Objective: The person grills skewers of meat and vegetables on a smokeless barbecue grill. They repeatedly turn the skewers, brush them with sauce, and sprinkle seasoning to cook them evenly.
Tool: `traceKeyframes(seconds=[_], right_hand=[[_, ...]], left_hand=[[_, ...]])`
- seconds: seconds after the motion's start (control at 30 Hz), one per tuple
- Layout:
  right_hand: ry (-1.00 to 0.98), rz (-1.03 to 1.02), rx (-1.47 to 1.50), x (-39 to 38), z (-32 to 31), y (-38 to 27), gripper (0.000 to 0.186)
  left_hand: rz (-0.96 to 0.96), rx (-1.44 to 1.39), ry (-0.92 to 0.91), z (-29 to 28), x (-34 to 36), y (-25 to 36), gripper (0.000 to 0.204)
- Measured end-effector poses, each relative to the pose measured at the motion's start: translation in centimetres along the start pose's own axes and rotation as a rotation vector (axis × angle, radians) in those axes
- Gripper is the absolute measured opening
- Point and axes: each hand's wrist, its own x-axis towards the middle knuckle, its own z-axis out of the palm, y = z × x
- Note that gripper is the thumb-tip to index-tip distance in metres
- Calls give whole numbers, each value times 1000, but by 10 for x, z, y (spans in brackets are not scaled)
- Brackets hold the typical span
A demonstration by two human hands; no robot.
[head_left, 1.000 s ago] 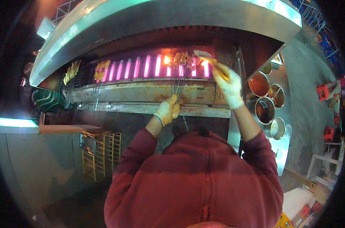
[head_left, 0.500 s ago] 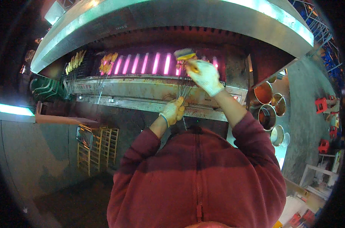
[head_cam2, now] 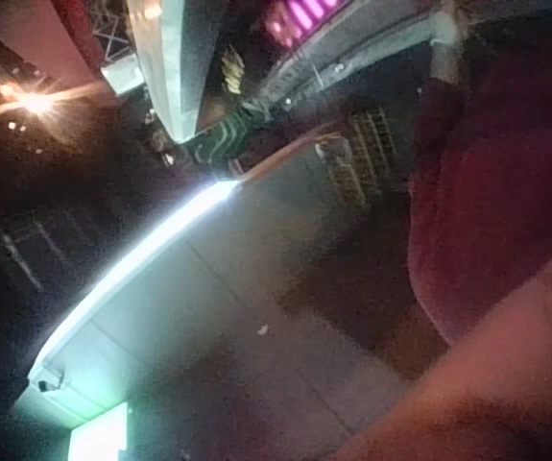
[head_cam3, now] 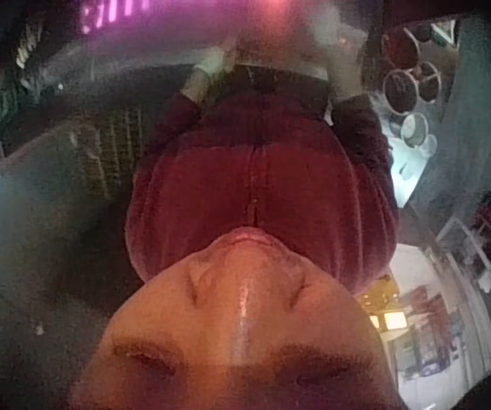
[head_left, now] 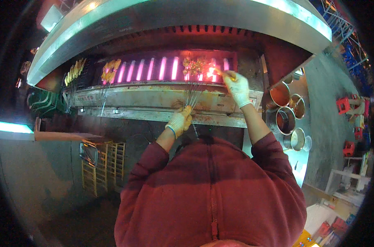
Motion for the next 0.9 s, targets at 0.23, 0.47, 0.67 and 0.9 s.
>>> traceKeyframes(seconds=[0.23, 0.47, 0.67, 0.9], right_hand=[[-25, -216, -18, -53, 10, -16, 33], [244, -437, 159, -46, 7, -62, 29], [-157, -632, -426, -35, 77, -84, 33], [-113, -683, -256, -57, 82, -87, 34]], left_hand=[[384, 579, 301, -27, 14, -13, 34], [433, 729, 321, -47, 5, 1, 53], [342, 188, 130, -57, 2, 8, 23], [612, 1054, 489, -69, -16, 17, 59]])
